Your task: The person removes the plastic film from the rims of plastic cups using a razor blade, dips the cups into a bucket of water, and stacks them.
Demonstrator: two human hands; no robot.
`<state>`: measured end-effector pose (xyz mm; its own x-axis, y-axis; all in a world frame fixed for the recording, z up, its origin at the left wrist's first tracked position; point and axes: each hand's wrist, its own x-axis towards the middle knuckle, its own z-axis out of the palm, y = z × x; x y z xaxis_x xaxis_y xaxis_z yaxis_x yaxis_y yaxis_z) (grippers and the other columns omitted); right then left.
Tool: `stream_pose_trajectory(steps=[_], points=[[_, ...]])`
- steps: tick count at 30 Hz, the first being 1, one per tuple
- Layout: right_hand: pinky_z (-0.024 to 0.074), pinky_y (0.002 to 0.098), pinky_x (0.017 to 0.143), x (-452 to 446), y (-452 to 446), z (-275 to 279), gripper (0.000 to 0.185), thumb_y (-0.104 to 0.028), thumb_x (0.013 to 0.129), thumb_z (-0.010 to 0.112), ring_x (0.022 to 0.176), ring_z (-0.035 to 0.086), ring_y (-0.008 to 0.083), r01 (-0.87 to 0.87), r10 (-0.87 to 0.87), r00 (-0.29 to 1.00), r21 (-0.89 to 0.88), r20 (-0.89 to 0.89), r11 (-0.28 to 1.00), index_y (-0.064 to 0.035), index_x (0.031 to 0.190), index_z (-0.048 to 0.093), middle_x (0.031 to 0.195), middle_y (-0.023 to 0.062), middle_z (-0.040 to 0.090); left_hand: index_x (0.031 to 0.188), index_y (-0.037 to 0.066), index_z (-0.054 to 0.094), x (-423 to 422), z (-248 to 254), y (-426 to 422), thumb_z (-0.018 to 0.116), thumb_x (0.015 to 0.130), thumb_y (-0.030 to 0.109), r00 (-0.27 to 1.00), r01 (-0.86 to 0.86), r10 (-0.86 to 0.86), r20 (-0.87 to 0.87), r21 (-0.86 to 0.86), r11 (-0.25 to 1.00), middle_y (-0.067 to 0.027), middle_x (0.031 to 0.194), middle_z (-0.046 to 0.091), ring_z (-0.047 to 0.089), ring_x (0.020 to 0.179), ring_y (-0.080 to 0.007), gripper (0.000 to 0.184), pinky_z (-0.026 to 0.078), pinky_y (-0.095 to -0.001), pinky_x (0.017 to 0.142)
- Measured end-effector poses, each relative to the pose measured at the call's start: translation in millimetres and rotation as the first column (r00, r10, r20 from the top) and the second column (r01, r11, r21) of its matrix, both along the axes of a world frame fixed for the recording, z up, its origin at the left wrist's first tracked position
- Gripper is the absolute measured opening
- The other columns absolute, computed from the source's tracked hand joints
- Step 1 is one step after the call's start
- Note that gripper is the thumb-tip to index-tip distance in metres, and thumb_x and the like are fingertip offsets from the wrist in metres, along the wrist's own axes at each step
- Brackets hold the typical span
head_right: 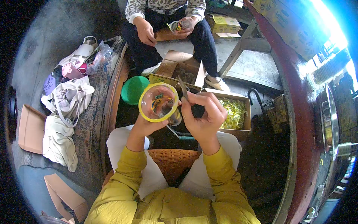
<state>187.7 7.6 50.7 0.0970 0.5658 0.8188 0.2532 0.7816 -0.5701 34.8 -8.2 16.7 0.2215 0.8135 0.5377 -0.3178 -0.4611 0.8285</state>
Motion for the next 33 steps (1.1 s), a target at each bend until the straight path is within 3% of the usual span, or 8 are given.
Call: stream_pose_trajectory(steps=[4,7,13,22,25,33], points=[[0.0425,0.0217,0.049,-0.7,-4.2,2.0,0.016,0.006,0.062,0.069,0.055,0.057,0.0149,0.008,-0.008,1.0,0.03,0.001,1.0,0.0004,0.075,0.062,0.065,0.0087,0.059,0.123,0.004,0.032,0.3,-0.3,-1.8,0.071,0.065,0.001,0.99,0.016,0.002,0.142,-0.128,0.992,-0.0095,0.112,0.045,0.047,0.107,-0.0188,0.07,0.041,-0.0325,0.09],[0.0433,0.0221,0.05,-5.2,-6.1,0.7,0.015,0.006,0.062,0.069,0.055,0.058,0.0149,-0.019,0.018,1.0,0.041,0.026,0.999,0.0009,0.074,0.062,0.065,0.0092,0.059,0.123,0.004,0.032,1.1,-1.4,-1.0,0.072,0.066,0.004,0.989,-0.02,0.035,0.142,-0.106,0.994,-0.0093,0.111,0.045,0.047,0.106,-0.0184,0.07,0.041,-0.0325,0.09],[0.0438,0.0225,0.05,-8.8,-11.2,-0.5,0.015,0.004,0.062,0.07,0.054,0.058,0.0154,0.013,-0.015,0.999,0.031,0.052,0.999,0.0003,0.074,0.062,0.065,0.0095,0.06,0.122,0.004,0.033,-2.9,0.6,1.3,0.072,0.067,0.008,0.993,0.0,0.008,0.116,-0.075,0.997,-0.0093,0.112,0.045,0.046,0.107,-0.018,0.067,0.04,-0.0315,0.09],[0.0435,0.0225,0.05,-8.8,-10.1,-1.2,0.015,0.004,0.062,0.07,0.054,0.058,0.016,0.026,-0.031,0.997,0.06,0.076,0.998,-0.0005,0.074,0.062,0.065,0.0098,0.06,0.122,0.004,0.035,-1.9,2.7,-3.4,0.072,0.066,0.004,0.995,-0.1,0.102,0.012,-0.078,0.992,-0.0081,0.113,0.044,0.044,0.109,-0.017,0.067,0.04,-0.0307,0.091],[0.0438,0.0227,0.05,-7.9,-10.0,-0.6,0.016,0.004,0.061,0.071,0.055,0.058,0.016,0.039,-0.041,0.996,0.032,0.077,0.999,-0.0007,0.074,0.063,0.065,0.0095,0.06,0.122,0.005,0.035,-5.2,-0.3,0.8,0.072,0.065,0.004,0.978,-0.134,0.144,-0.15,0.07,0.988,-0.0075,0.113,0.044,0.044,0.109,-0.016,0.068,0.04,-0.0301,0.09],[0.0443,0.023,0.051,-0.9,-4.4,3.1,0.016,0.004,0.061,0.07,0.056,0.059,0.0166,0.034,-0.038,0.99,0.029,0.135,0.999,-0.0012,0.074,0.064,0.066,0.0093,0.06,0.117,0.005,0.038,-3.9,1.4,-2.7,0.074,0.065,0.008,0.996,0.012,-0.017,-0.087,-0.051,0.999,-0.0064,0.111,0.044,0.045,0.105,-0.0147,0.064,0.04,-0.0294,0.088]])
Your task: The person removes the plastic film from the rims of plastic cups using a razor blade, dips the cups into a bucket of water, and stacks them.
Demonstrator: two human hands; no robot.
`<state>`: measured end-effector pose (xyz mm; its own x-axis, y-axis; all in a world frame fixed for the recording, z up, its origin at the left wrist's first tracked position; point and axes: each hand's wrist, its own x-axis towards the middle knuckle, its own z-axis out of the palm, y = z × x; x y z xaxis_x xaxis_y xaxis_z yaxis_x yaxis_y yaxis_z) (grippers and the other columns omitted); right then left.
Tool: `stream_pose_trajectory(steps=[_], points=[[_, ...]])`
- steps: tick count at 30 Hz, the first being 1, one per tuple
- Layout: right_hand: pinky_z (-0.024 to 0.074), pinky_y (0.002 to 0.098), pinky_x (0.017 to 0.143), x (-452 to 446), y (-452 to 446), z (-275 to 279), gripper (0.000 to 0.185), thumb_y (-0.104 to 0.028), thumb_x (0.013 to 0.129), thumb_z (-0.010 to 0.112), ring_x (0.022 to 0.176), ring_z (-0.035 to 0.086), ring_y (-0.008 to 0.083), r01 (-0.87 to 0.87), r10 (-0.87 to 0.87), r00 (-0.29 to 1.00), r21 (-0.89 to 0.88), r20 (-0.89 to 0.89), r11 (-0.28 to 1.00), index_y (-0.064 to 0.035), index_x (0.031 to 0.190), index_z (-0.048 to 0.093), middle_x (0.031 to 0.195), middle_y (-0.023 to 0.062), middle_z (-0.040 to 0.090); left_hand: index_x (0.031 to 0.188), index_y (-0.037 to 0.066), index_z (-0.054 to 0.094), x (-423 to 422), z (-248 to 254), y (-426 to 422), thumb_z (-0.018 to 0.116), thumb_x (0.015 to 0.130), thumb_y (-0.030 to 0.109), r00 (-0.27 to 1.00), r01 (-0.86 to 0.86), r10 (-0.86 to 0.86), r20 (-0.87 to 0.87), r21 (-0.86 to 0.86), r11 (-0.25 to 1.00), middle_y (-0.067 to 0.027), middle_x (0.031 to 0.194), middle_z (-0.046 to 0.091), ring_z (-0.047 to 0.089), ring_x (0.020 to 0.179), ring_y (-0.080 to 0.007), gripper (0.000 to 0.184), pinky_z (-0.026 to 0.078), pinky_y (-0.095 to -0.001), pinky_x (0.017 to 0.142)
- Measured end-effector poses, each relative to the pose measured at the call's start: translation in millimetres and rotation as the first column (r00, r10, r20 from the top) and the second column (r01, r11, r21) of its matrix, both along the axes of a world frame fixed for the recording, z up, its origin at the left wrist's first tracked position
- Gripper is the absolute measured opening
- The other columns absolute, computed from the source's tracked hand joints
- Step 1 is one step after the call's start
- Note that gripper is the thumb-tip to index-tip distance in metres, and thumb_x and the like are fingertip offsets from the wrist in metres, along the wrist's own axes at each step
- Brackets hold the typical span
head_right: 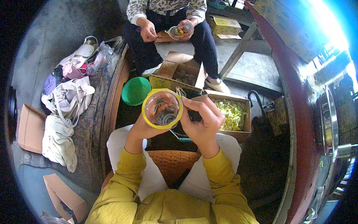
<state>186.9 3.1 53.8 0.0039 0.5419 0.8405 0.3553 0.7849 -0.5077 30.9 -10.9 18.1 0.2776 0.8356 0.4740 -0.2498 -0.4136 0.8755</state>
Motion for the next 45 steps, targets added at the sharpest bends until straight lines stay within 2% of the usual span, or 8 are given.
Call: stream_pose_trajectory(steps=[3,12,19,26,32,36,40,45], points=[[0.0441,0.0228,0.051,5.9,3.8,3.0,0.016,0.005,0.061,0.069,0.056,0.059,0.0163,-0.109,0.109,0.994,-0.025,0.0,0.994,-0.0008,0.075,0.063,0.066,0.0091,0.06,0.115,0.006,0.039,-1.1,3.7,-1.2,0.074,0.064,0.009,0.999,0.027,-0.027,-0.017,-0.002,1.0,-0.0065,0.11,0.045,0.045,0.104,-0.0151,0.062,0.04,-0.0304,0.088],[0.0426,0.0225,0.049,0.8,-1.0,-0.4,0.016,0.006,0.061,0.068,0.054,0.056,0.0145,-0.07,0.061,0.989,-0.062,-0.138,0.996,-0.0004,0.075,0.062,0.064,0.0079,0.059,0.118,0.004,0.034,1.2,9.0,0.3,0.072,0.066,0.009,0.986,-0.09,0.087,0.141,0.019,0.996,-0.0112,0.114,0.047,0.045,0.11,-0.0203,0.064,0.038,-0.0338,0.093],[0.0437,0.0248,0.048,-3.4,2.2,1.8,0.017,0.008,0.061,0.067,0.053,0.056,0.0178,0.048,-0.052,0.998,0.114,0.034,0.992,-0.0016,0.073,0.061,0.062,0.0082,0.057,0.125,0.003,0.028,2.3,2.4,4.6,0.068,0.07,0.006,0.975,-0.21,0.203,0.09,0.073,0.975,-0.0134,0.122,0.042,0.042,0.115,-0.0226,0.068,0.035,-0.0353,0.096],[0.0451,0.0268,0.048,-7.2,0.3,-1.4,0.019,0.009,0.06,0.067,0.055,0.058,0.0207,0.059,-0.085,0.991,0.228,0.105,0.972,-0.0009,0.075,0.061,0.063,0.0082,0.056,0.124,0.003,0.029,8.5,5.0,4.4,0.07,0.07,0.007,0.963,-0.26,0.247,0.107,0.136,0.956,-0.0108,0.115,0.044,0.044,0.11,-0.0198,0.068,0.036,-0.0337,0.094],[0.0451,0.0251,0.049,-6.8,0.2,-1.3,0.017,0.008,0.062,0.068,0.055,0.058,0.0188,0.104,-0.117,0.991,0.16,0.07,0.982,-0.001,0.075,0.062,0.063,0.0088,0.057,0.123,0.002,0.031,9.0,5.0,5.4,0.073,0.07,0.01,0.976,-0.218,0.217,0.021,0.128,0.968,-0.0109,0.113,0.045,0.047,0.105,-0.0185,0.068,0.04,-0.0328,0.09],[0.0429,0.0224,0.049,-2.4,2.5,-2.5,0.016,0.006,0.062,0.069,0.053,0.057,0.0151,0.012,-0.012,0.998,-0.005,-0.061,1.0,-0.0003,0.074,0.061,0.064,0.0088,0.059,0.123,0.002,0.031,12.7,2.6,3.8,0.072,0.07,0.01,0.972,-0.233,0.233,0.016,0.152,0.961,-0.0114,0.112,0.045,0.048,0.104,-0.0194,0.068,0.04,-0.0326,0.09],[0.0422,0.0219,0.048,-2.1,-1.1,0.4,0.016,0.006,0.061,0.069,0.053,0.056,0.0139,0.002,-0.004,0.993,-0.014,-0.115,1.0,0.0001,0.073,0.061,0.063,0.0088,0.059,0.124,0.002,0.03,12.5,-2.6,7.1,0.072,0.07,0.009,0.973,-0.229,0.224,0.047,0.18,0.957,-0.0115,0.113,0.044,0.048,0.105,-0.02,0.068,0.04,-0.0326,0.09],[0.042,0.0224,0.048,-2.5,-1.8,-0.8,0.016,0.006,0.06,0.068,0.052,0.056,0.0146,-0.021,0.026,0.995,0.047,-0.1,0.999,0.0004,0.072,0.06,0.063,0.0092,0.058,0.124,0.004,0.03,5.8,5.0,8.9,0.071,0.07,0.008,0.951,-0.279,0.3,-0.07,0.22,0.935,-0.0116,0.114,0.044,0.048,0.105,-0.02,0.068,0.04,-0.0327,0.089]])
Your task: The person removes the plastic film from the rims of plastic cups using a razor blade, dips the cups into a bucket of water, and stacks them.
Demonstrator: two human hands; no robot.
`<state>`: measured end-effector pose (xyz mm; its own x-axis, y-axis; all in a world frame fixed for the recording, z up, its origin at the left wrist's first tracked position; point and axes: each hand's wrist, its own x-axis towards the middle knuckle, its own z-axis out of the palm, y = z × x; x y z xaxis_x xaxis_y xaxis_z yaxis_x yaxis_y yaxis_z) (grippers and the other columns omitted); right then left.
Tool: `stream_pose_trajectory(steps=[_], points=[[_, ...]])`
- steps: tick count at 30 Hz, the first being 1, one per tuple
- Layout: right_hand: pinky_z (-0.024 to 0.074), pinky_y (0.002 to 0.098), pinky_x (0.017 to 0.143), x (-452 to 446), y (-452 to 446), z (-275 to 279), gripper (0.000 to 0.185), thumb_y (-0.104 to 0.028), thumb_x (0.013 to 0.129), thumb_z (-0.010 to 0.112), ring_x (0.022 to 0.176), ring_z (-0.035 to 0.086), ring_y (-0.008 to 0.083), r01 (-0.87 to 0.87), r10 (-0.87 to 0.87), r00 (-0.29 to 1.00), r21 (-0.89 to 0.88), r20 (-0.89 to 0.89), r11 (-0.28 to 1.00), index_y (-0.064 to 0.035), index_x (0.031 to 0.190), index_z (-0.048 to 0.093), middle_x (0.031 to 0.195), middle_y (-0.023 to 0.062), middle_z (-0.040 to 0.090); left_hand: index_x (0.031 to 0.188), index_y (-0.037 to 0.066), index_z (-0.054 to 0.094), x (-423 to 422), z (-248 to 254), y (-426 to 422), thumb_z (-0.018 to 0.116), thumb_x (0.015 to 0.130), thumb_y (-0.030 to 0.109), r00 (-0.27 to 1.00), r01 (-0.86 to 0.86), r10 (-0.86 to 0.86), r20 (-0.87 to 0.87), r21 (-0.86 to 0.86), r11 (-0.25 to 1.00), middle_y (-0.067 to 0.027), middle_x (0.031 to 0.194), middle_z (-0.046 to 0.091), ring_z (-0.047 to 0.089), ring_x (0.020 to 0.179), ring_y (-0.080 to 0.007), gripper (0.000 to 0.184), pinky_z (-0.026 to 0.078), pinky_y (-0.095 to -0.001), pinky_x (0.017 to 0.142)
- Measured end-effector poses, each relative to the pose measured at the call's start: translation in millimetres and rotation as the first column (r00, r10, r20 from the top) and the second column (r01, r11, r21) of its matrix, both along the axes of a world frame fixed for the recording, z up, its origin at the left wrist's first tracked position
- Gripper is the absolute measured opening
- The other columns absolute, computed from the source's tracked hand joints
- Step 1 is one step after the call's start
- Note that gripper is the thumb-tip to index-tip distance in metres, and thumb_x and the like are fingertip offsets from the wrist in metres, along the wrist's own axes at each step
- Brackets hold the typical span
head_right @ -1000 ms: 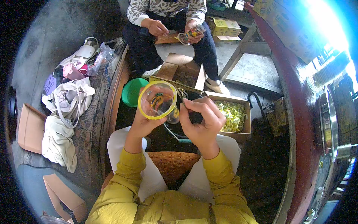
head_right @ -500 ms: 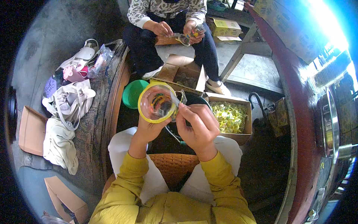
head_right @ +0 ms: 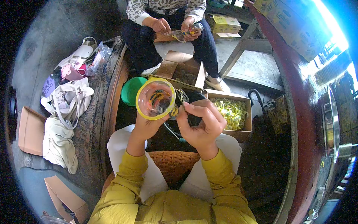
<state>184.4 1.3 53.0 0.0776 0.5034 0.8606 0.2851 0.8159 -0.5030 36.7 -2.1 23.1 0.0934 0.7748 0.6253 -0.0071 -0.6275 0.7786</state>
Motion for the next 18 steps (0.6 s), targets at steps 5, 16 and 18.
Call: stream_pose_trajectory(steps=[5,16,18], points=[[0.0424,0.0228,0.048,-2.4,1.5,-4.0,0.015,0.006,0.06,0.068,0.052,0.056,0.0162,0.005,-0.005,1.0,0.002,0.013,1.0,-0.0002,0.071,0.06,0.063,0.0098,0.058,0.123,0.002,0.03,4.8,-1.3,-2.8,0.071,0.071,0.008,0.996,0.028,-0.024,0.091,-0.043,0.999,-0.0112,0.113,0.044,0.048,0.104,-0.0194,0.066,0.041,-0.0319,0.089],[0.043,0.0233,0.048,-3.4,3.7,-1.7,0.015,0.005,0.061,0.07,0.053,0.057,0.017,0.078,-0.079,0.996,0.019,0.036,0.997,-0.001,0.071,0.06,0.063,0.0097,0.059,0.12,0.002,0.031,5.1,-0.3,-0.1,0.071,0.071,0.009,0.999,0.045,-0.042,0.029,-0.112,0.993,-0.0109,0.111,0.044,0.049,0.103,-0.0186,0.064,0.042,-0.031,0.088],[0.0431,0.0232,0.049,-3.9,4.6,-4.0,0.015,0.005,0.061,0.07,0.053,0.057,0.0169,0.073,-0.074,0.997,0.006,0.038,0.997,-0.0009,0.071,0.061,0.063,0.0098,0.059,0.12,0.002,0.031,2.2,-3.5,1.0,0.071,0.071,0.009,0.998,0.052,-0.049,0.026,-0.113,0.992,-0.0109,0.112,0.044,0.049,0.104,-0.0184,0.064,0.042,-0.031,0.088]])
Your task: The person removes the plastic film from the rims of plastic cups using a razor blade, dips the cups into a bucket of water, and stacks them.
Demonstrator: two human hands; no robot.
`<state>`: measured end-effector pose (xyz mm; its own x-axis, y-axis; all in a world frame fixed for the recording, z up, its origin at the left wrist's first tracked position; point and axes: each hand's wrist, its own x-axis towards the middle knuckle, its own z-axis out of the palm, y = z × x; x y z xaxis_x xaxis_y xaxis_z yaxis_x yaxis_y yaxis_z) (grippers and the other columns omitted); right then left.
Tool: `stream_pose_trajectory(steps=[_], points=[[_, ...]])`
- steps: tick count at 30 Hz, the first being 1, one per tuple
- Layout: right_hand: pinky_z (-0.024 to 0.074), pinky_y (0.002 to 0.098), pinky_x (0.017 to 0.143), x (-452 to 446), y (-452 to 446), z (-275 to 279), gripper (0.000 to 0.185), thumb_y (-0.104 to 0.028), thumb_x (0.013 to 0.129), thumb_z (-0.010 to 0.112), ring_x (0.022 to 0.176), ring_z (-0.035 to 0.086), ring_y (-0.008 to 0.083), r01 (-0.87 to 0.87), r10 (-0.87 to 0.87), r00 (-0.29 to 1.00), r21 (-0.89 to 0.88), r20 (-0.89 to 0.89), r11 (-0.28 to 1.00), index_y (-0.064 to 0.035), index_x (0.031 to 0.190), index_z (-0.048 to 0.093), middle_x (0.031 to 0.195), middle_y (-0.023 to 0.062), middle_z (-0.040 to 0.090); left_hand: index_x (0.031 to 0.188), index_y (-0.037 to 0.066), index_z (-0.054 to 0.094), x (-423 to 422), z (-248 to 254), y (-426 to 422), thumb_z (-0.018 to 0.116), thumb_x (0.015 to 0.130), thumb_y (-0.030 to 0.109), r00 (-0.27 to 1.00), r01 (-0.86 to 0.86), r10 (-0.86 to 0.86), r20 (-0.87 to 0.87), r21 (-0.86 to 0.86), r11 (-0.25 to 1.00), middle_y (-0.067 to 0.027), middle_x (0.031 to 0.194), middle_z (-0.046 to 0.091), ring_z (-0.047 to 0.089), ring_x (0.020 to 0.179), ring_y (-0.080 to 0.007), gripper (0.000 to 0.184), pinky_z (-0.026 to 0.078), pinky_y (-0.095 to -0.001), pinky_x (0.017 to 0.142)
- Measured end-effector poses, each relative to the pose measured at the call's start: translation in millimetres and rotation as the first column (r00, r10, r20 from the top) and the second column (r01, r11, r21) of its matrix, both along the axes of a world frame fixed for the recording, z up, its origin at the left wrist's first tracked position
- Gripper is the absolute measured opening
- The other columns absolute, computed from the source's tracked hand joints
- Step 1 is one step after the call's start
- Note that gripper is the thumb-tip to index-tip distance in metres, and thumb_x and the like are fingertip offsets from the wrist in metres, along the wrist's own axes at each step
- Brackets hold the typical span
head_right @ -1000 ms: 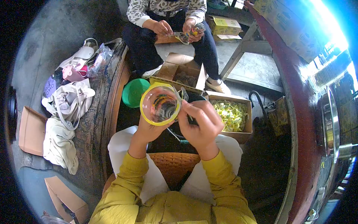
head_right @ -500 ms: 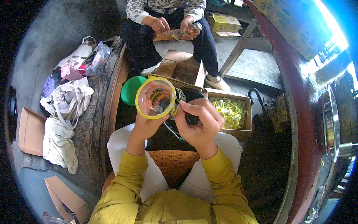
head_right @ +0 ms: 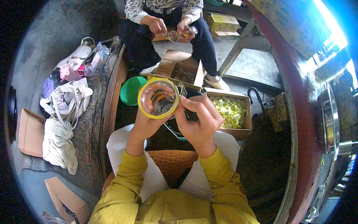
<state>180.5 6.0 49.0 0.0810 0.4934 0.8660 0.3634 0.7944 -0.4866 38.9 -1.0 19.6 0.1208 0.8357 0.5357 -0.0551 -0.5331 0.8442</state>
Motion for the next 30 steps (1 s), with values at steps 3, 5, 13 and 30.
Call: stream_pose_trajectory(steps=[3,5,13,30], points=[[0.0431,0.023,0.049,-0.6,1.6,-0.1,0.015,0.004,0.061,0.071,0.053,0.057,0.0165,0.009,-0.01,1.0,-0.029,-0.025,1.0,-0.0006,0.071,0.061,0.064,0.0096,0.059,0.12,0.003,0.031,-1.0,-1.5,0.3,0.071,0.071,0.008,0.999,0.034,-0.034,-0.022,-0.006,0.999,-0.0106,0.112,0.044,0.048,0.105,-0.0183,0.064,0.041,-0.0308,0.089],[0.0432,0.0229,0.049,1.2,1.5,3.3,0.015,0.005,0.061,0.071,0.053,0.057,0.0162,-0.023,0.022,1.0,-0.041,-0.012,0.999,-0.0005,0.072,0.061,0.064,0.0094,0.059,0.12,0.003,0.031,-1.4,-1.5,-0.4,0.071,0.07,0.008,0.998,0.057,-0.057,-0.023,-0.012,0.998,-0.0101,0.113,0.044,0.048,0.105,-0.0182,0.065,0.041,-0.0307,0.089],[0.0438,0.0229,0.049,0.8,1.4,6.5,0.015,0.005,0.061,0.071,0.055,0.058,0.0159,-0.057,0.059,0.998,-0.058,0.031,0.997,-0.0012,0.072,0.062,0.065,0.0092,0.06,0.12,0.004,0.032,-13.3,-0.1,-2.1,0.071,0.068,0.007,0.993,0.095,-0.096,-0.065,-0.026,0.995,-0.0095,0.113,0.045,0.047,0.106,-0.0177,0.065,0.04,-0.0299,0.089],[0.0438,0.022,0.051,-4.6,1.8,5.2,0.015,0.006,0.063,0.069,0.057,0.058,0.0138,-0.053,0.043,0.995,-0.108,-0.091,0.993,-0.0002,0.074,0.063,0.066,0.0093,0.061,0.121,0.005,0.036,-16.9,2.7,-7.5,0.073,0.066,0.008,0.987,0.148,-0.146,0.073,-0.027,0.989,-0.0076,0.115,0.045,0.046,0.107,-0.0168,0.066,0.038,-0.0305,0.092]])
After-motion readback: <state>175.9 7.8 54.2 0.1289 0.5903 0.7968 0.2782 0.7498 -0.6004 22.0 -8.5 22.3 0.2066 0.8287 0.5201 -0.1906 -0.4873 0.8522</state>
